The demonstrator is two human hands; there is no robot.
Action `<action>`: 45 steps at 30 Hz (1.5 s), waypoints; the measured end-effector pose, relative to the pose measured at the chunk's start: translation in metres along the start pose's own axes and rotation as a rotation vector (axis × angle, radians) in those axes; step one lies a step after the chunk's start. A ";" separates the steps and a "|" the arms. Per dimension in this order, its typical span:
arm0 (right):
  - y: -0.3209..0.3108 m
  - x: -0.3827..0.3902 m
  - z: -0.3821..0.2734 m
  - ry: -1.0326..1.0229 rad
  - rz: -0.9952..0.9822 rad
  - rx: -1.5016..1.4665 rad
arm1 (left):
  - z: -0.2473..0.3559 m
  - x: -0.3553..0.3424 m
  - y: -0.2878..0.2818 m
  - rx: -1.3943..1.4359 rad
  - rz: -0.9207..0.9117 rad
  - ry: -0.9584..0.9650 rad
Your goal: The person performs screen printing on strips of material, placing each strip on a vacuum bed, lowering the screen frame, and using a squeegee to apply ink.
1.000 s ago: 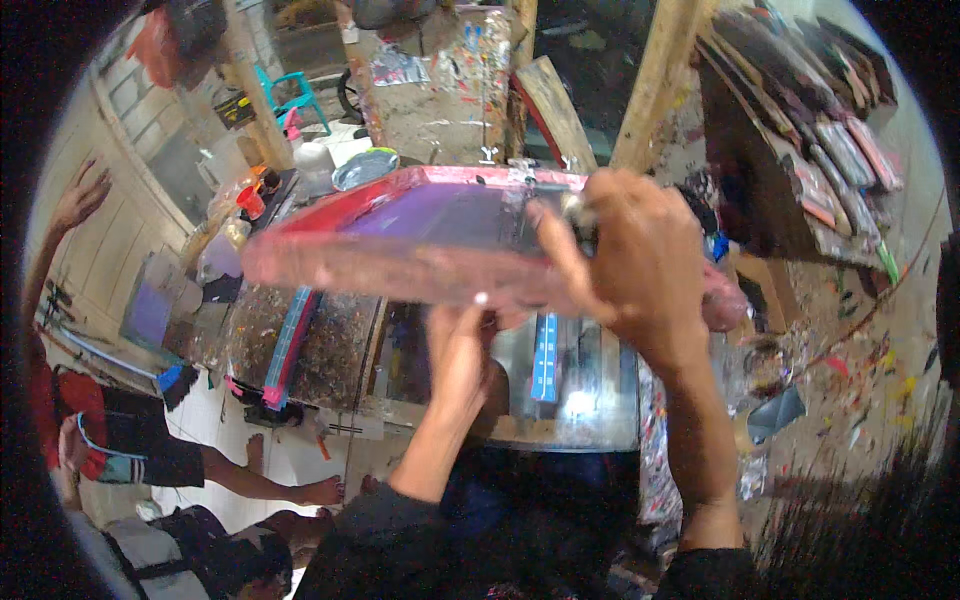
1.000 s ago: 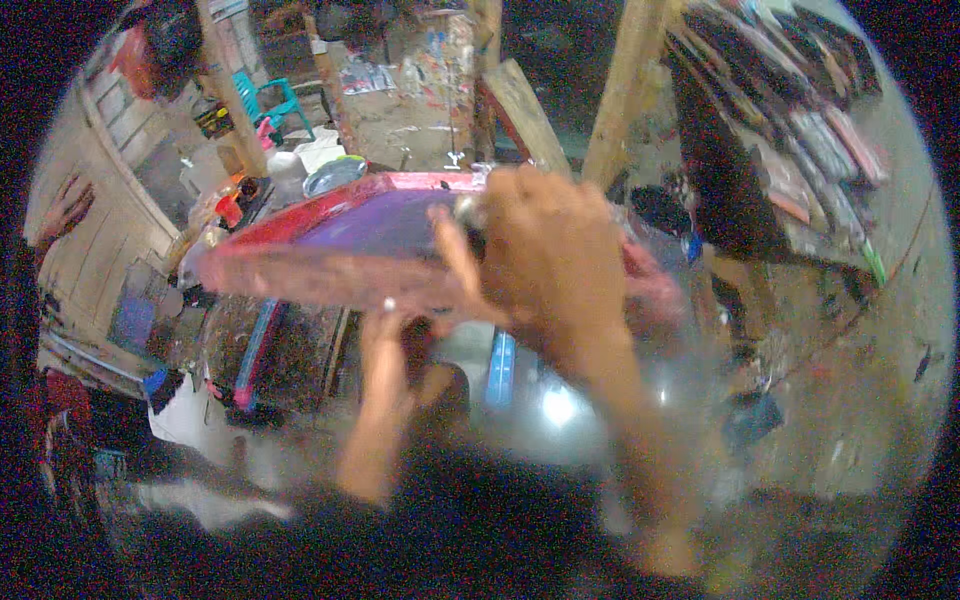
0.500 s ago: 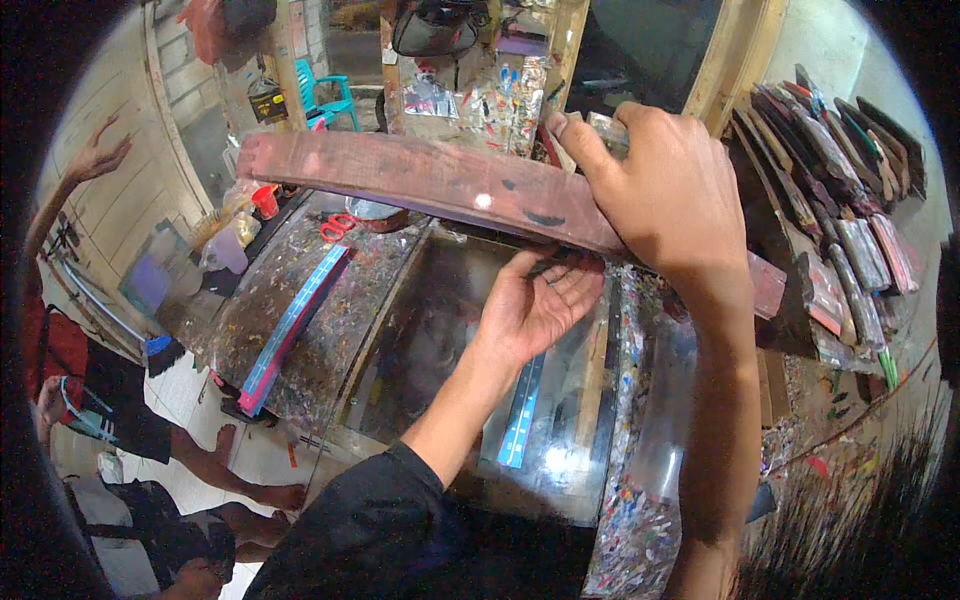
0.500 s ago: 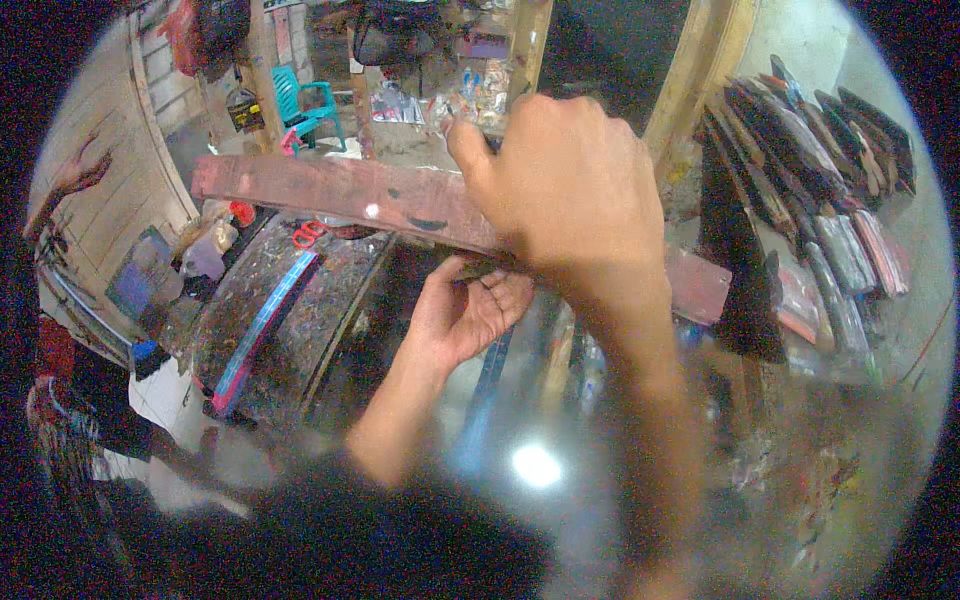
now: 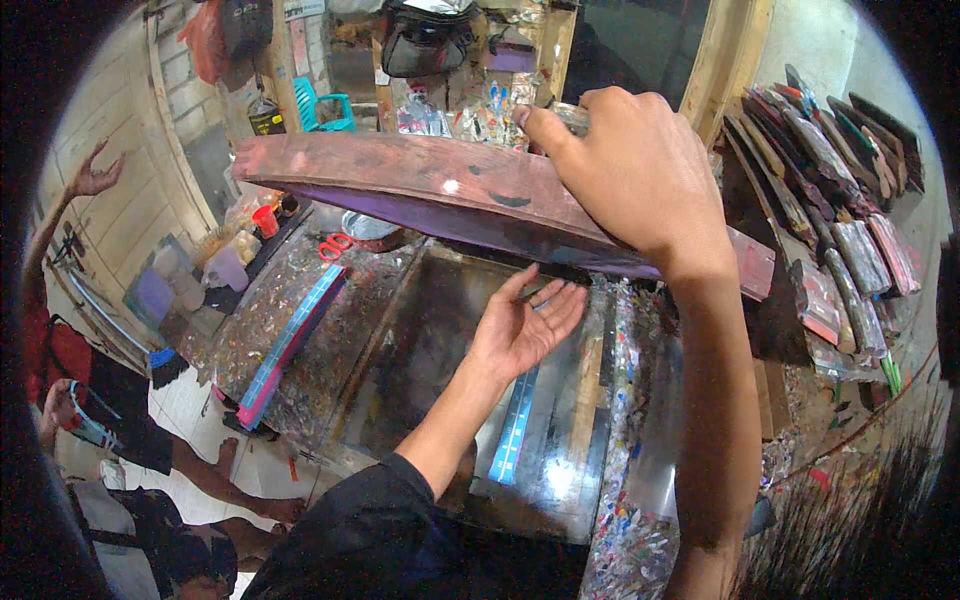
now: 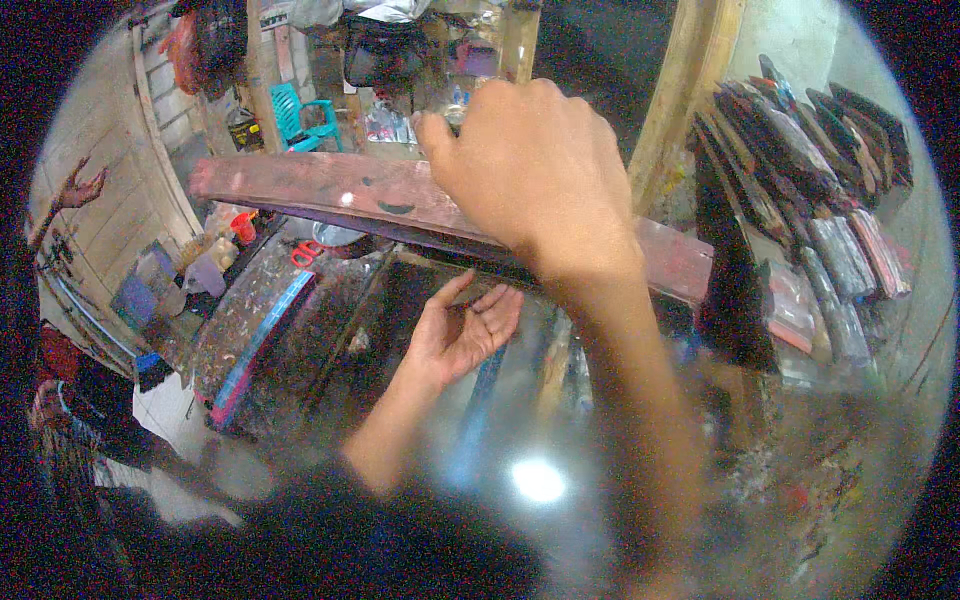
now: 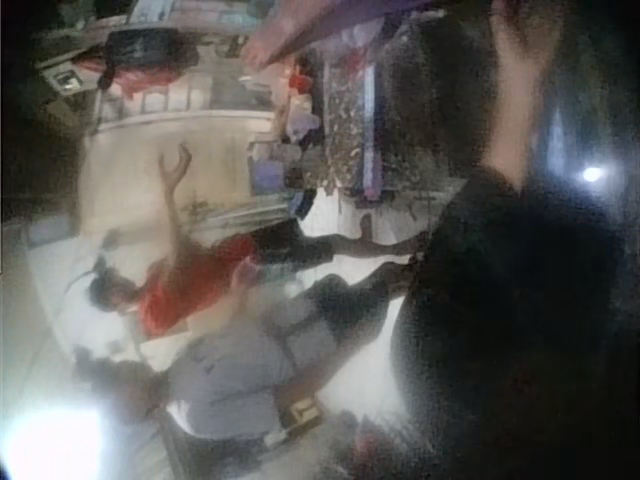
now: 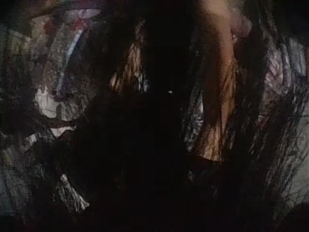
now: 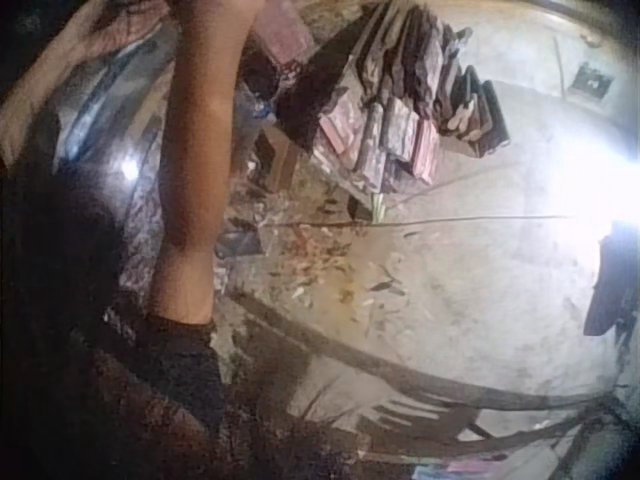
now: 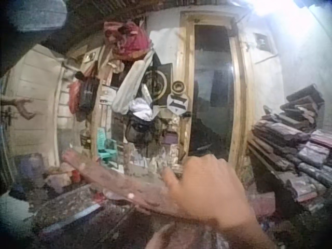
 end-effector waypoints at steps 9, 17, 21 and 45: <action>0.003 -0.009 0.008 0.049 -0.026 0.012 | 0.002 -0.025 0.004 0.035 -0.238 -0.092; 0.001 -0.015 0.014 0.081 -0.023 0.006 | -0.005 -0.015 -0.146 -0.190 0.059 -0.122; 0.000 -0.021 0.010 -0.001 -0.041 -0.006 | -0.005 0.012 -0.214 -0.348 0.315 -0.188; -0.001 -0.054 0.032 0.032 -0.165 -0.040 | -0.042 0.105 -0.126 -2.361 0.181 0.514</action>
Point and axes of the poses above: each hand's wrist, its own x-axis away from the middle knuckle, its own y-axis out of the palm, z = x × y, the point moved 8 cm from there along -x, towards the middle knuckle, and after that the axes turned 10 degrees about -y, right-handed, at the moved point
